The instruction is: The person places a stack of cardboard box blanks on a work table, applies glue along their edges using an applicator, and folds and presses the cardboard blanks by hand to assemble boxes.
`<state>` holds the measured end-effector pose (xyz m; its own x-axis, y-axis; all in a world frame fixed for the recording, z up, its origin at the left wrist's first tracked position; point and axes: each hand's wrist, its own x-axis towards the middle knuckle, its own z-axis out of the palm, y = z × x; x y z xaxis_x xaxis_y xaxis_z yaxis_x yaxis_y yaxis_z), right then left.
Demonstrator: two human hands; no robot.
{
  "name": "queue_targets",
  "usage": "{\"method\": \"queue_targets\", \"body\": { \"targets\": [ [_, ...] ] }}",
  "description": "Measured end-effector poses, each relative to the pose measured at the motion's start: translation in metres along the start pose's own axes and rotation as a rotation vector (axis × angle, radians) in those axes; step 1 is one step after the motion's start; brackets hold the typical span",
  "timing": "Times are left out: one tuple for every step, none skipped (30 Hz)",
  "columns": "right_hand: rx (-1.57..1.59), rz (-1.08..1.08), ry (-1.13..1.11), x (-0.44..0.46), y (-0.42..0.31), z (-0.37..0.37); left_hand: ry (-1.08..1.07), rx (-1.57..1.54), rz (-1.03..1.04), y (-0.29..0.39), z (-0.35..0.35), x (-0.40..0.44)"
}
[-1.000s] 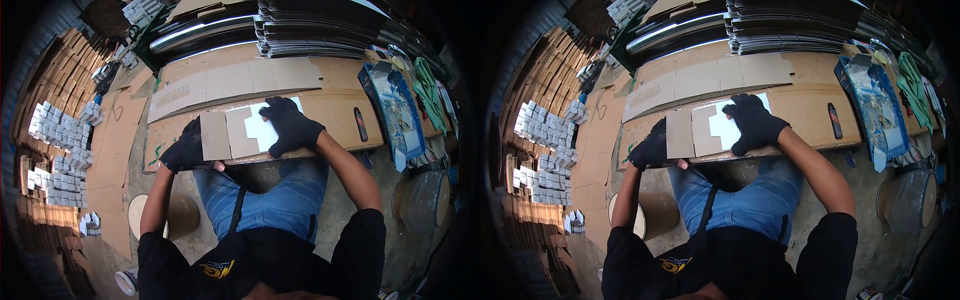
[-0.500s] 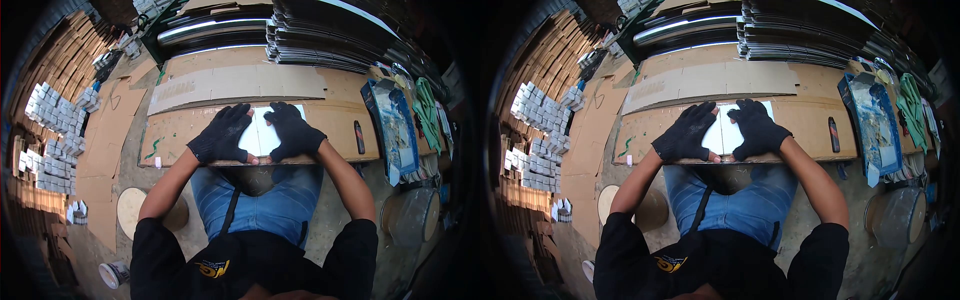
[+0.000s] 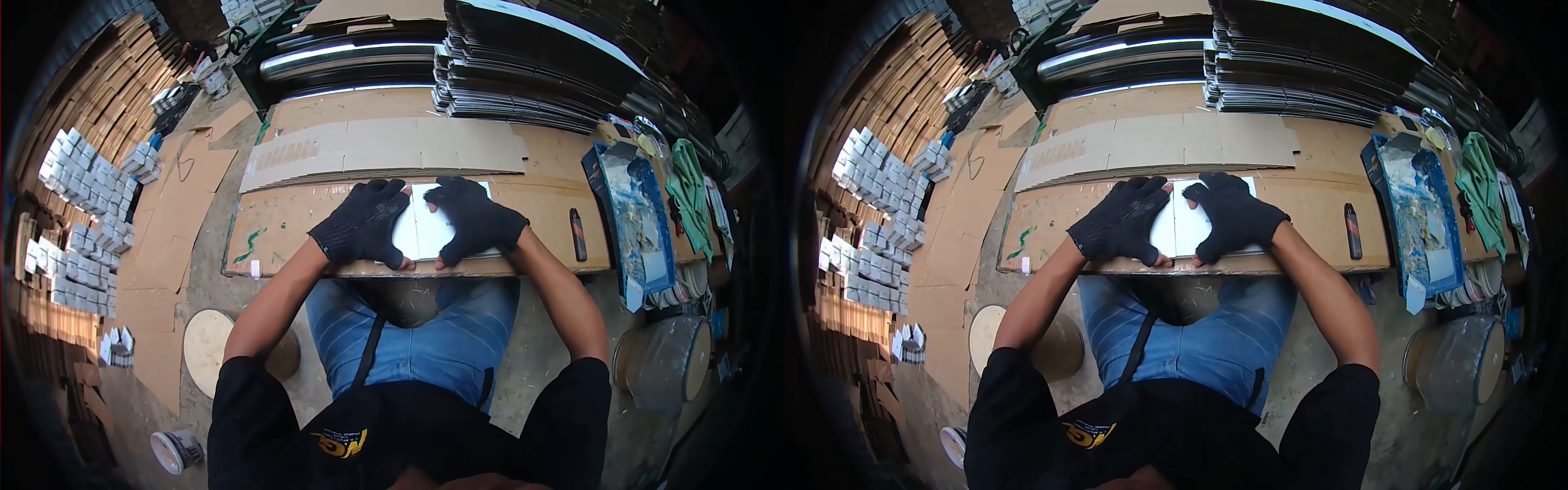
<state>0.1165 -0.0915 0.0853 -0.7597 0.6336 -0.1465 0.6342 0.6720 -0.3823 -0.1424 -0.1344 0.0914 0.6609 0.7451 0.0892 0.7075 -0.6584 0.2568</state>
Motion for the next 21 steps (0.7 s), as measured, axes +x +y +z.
{"method": "queue_targets", "body": {
  "targets": [
    [-0.001,-0.001,0.000,0.002,-0.002,-0.004,0.001,0.001,-0.001,-0.002,0.000,0.000],
    [-0.011,0.033,-0.025,0.003,-0.005,-0.006,-0.059,0.007,-0.041,-0.001,-0.002,0.000],
    [-0.018,0.068,-0.053,0.002,-0.007,-0.006,-0.122,0.011,-0.081,-0.001,-0.003,-0.001],
    [-0.009,0.069,-0.062,0.000,-0.009,-0.004,-0.131,0.003,-0.085,0.000,-0.002,-0.002],
    [-0.041,0.067,-0.008,-0.003,-0.011,-0.001,-0.108,0.008,-0.071,0.000,-0.001,-0.003],
    [-0.075,0.066,0.048,-0.005,-0.012,0.002,-0.082,0.014,-0.056,-0.001,0.001,-0.003],
    [-0.071,0.026,0.130,-0.007,-0.007,0.012,-0.048,-0.001,-0.042,-0.005,0.008,-0.005],
    [-0.065,0.025,0.120,-0.008,-0.005,0.014,-0.054,-0.010,-0.047,-0.005,0.009,-0.007],
    [-0.064,0.012,0.151,-0.010,-0.005,0.015,-0.042,-0.031,-0.044,-0.004,0.008,-0.008],
    [-0.065,-0.002,0.181,-0.011,-0.003,0.017,-0.029,-0.053,-0.042,-0.004,0.009,-0.008],
    [-0.063,-0.038,0.214,-0.011,0.000,0.020,0.005,-0.054,-0.026,-0.005,0.011,-0.009],
    [-0.056,-0.038,0.205,-0.012,0.003,0.022,-0.001,-0.062,-0.033,-0.006,0.013,-0.009],
    [-0.051,-0.059,0.215,-0.012,0.005,0.022,-0.020,-0.068,-0.031,-0.007,0.012,-0.009],
    [-0.045,-0.079,0.228,-0.013,0.006,0.022,-0.039,-0.073,-0.027,-0.006,0.010,-0.009],
    [-0.038,-0.088,0.231,-0.013,0.006,0.021,-0.016,-0.085,-0.020,-0.009,0.013,-0.010],
    [-0.033,-0.085,0.227,-0.012,0.007,0.023,-0.021,-0.090,-0.022,-0.010,0.014,-0.011],
    [-0.010,-0.101,0.246,-0.012,0.009,0.024,-0.026,-0.096,-0.027,-0.011,0.015,-0.010],
    [0.011,-0.116,0.268,-0.012,0.011,0.025,-0.030,-0.100,-0.031,-0.011,0.016,-0.010],
    [0.012,-0.115,0.267,-0.012,0.012,0.025,-0.031,-0.101,-0.031,-0.013,0.017,-0.010],
    [0.013,-0.124,0.271,-0.011,0.014,0.026,-0.012,-0.100,-0.027,-0.013,0.018,-0.011],
    [0.014,-0.134,0.273,-0.011,0.014,0.027,0.008,-0.099,-0.024,-0.013,0.020,-0.011]
  ]
}}
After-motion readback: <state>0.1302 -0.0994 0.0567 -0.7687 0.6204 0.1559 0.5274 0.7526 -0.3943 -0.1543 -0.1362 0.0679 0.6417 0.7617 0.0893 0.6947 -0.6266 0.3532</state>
